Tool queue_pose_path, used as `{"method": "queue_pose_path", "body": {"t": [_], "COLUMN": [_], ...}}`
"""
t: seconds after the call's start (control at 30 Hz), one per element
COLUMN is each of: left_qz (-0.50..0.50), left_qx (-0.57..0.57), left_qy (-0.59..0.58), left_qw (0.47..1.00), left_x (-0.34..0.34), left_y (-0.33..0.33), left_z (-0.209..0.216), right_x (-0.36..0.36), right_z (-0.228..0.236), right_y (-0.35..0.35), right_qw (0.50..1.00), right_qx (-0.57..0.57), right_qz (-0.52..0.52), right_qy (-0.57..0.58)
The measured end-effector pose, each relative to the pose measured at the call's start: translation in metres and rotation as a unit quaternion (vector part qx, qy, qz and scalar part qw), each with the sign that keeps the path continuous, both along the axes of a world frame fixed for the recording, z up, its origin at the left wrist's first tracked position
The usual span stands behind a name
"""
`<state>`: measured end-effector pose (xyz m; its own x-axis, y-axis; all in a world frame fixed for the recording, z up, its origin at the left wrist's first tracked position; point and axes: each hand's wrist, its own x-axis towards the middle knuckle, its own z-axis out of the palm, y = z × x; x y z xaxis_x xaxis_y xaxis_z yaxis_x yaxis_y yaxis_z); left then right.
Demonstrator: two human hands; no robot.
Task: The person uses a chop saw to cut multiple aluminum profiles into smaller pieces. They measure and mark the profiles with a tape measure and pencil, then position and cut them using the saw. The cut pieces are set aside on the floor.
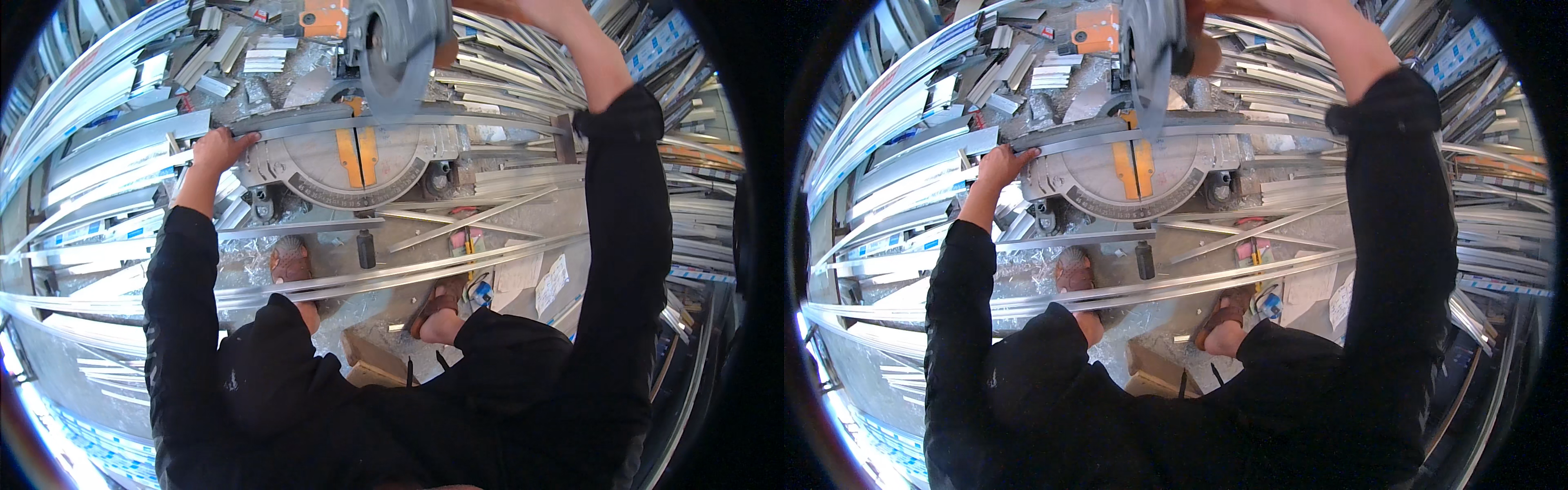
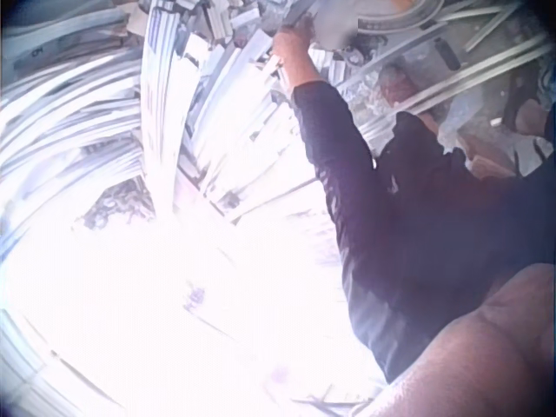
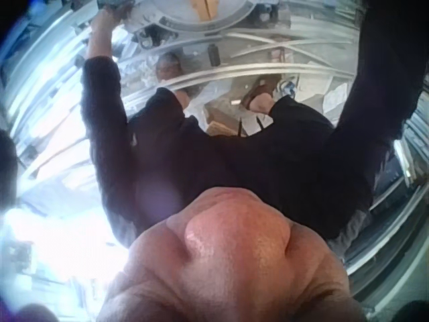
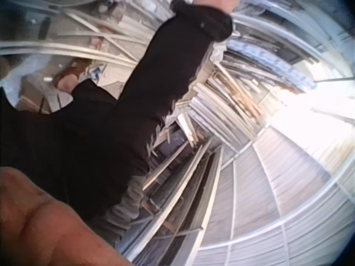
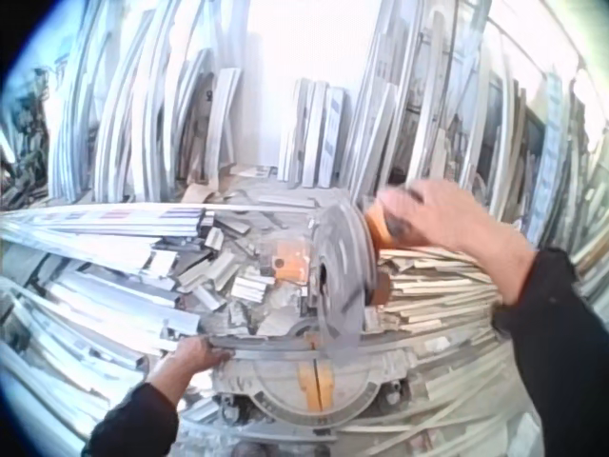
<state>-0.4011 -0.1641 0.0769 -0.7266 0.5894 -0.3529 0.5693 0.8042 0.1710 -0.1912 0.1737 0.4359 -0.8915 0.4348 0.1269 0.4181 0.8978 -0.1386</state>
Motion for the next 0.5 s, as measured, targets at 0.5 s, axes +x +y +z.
{"method": "queue_pose_path", "body": {"t": [0.5], "left_qz": [0.006], "left_qx": [0.020], "left_qy": [-0.010], "left_qw": [1.000], "left_x": [0.006], "left_y": [-0.001], "left_z": [0.010], "right_x": [0.110], "right_z": [-0.068], "right_y": [-0.077], "right_qw": [0.993], "right_qx": [-0.084], "right_qz": [0.010], "right_qy": [-0.087]}}
